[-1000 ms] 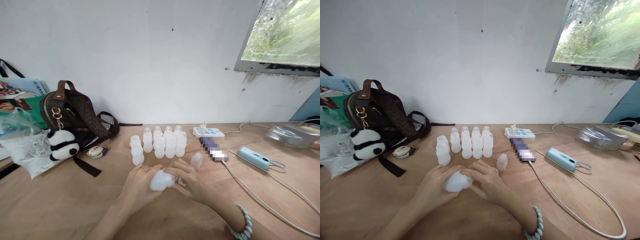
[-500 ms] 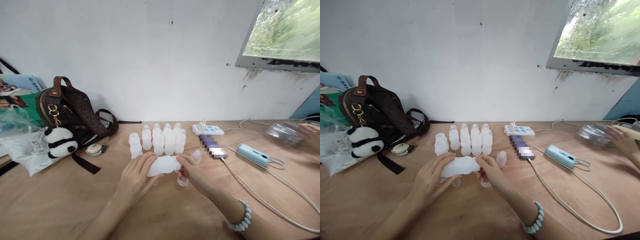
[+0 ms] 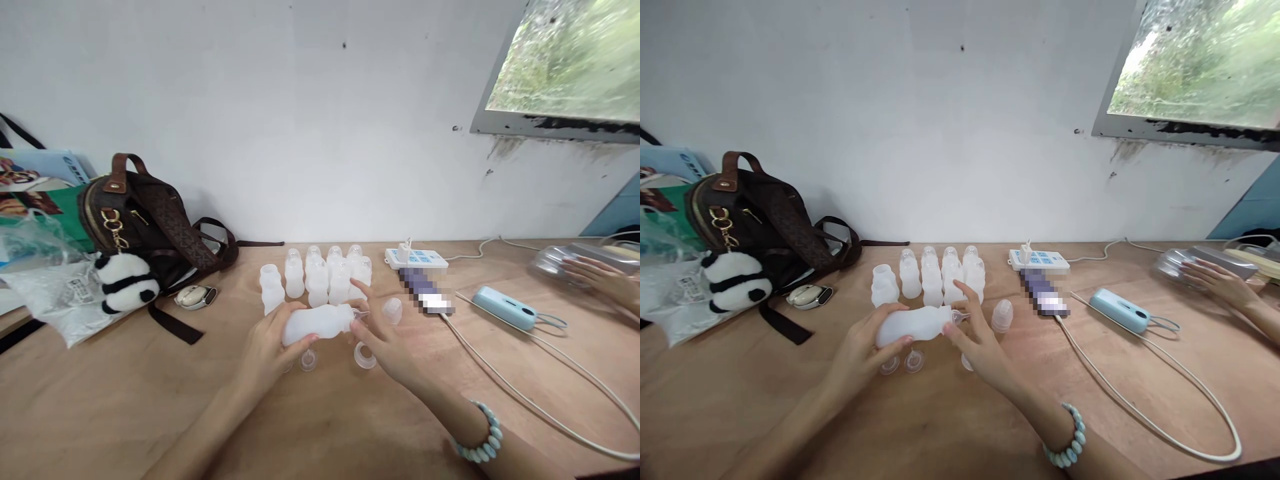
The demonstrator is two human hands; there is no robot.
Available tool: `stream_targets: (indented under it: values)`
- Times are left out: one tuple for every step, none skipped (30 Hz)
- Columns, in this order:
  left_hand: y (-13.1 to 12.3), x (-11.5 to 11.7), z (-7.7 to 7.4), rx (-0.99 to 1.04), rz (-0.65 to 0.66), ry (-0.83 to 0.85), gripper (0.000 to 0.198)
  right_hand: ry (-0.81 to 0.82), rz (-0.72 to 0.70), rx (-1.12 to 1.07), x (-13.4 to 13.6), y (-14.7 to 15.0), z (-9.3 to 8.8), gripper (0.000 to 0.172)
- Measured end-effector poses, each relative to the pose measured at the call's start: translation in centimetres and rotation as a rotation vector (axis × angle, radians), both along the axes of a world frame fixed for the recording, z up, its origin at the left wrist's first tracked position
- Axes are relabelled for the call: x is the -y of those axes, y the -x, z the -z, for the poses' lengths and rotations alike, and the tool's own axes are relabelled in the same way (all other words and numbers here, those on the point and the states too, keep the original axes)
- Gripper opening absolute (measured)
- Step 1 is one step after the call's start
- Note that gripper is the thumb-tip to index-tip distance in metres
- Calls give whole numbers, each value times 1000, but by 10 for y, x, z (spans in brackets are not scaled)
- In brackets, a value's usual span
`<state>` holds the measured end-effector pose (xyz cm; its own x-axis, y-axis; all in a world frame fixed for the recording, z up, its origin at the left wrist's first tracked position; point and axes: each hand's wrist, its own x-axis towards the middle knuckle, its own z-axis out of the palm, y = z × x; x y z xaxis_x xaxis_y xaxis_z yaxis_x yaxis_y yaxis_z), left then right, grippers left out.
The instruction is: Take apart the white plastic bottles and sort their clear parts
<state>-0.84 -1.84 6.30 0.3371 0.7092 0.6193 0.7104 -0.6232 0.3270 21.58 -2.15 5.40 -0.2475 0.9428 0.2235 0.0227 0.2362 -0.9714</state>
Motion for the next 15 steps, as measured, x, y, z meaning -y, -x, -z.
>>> stream_targets:
  values:
    - [0, -1, 2, -43, -2, -74, 37, 41, 16, -4, -2, 0, 3, 61]
    - [-1, -2, 3, -91, -7, -157, 38, 95, 30, 1, -4, 0, 5, 63]
    - [-1, -3, 5, -139, -14, -244, 39, 155, 42, 10, -6, 0, 6, 63]
    - [-1, -4, 6, -180, -24, -321, 40, 209, 48, 20, -8, 0, 6, 65]
    - [-2, -4, 7, -211, -35, -384, 41, 248, 52, 21, -9, 0, 6, 65]
    - [-1, -4, 7, -229, -44, -427, 41, 267, 56, 3, -10, 0, 4, 64]
    - [-1, -4, 7, -236, -53, -452, 40, 265, 61, -33, -10, -1, 2, 62]
    - [-1, -4, 6, -234, -61, -467, 40, 251, 58, -76, -9, -1, -1, 61]
    - [0, -4, 5, -227, -69, -471, 39, 230, 52, -123, -8, -1, -4, 62]
    - [0, -4, 4, -218, -73, -471, 39, 211, 38, -167, -7, -1, -7, 63]
    - [1, -3, 3, -209, -75, -474, 39, 198, 19, -204, -6, -2, -9, 65]
    - [1, -3, 3, -206, -74, -480, 38, 195, 1, -236, -5, -2, -11, 67]
    - [0, -3, 2, -208, -72, -494, 37, 206, -12, -266, -5, -1, -11, 68]
    - [0, -2, 2, -217, -67, -518, 35, 231, -18, -291, -5, -1, -10, 67]
    - [-1, -2, 2, -230, -60, -551, 33, 267, -22, -302, -7, -1, -8, 65]
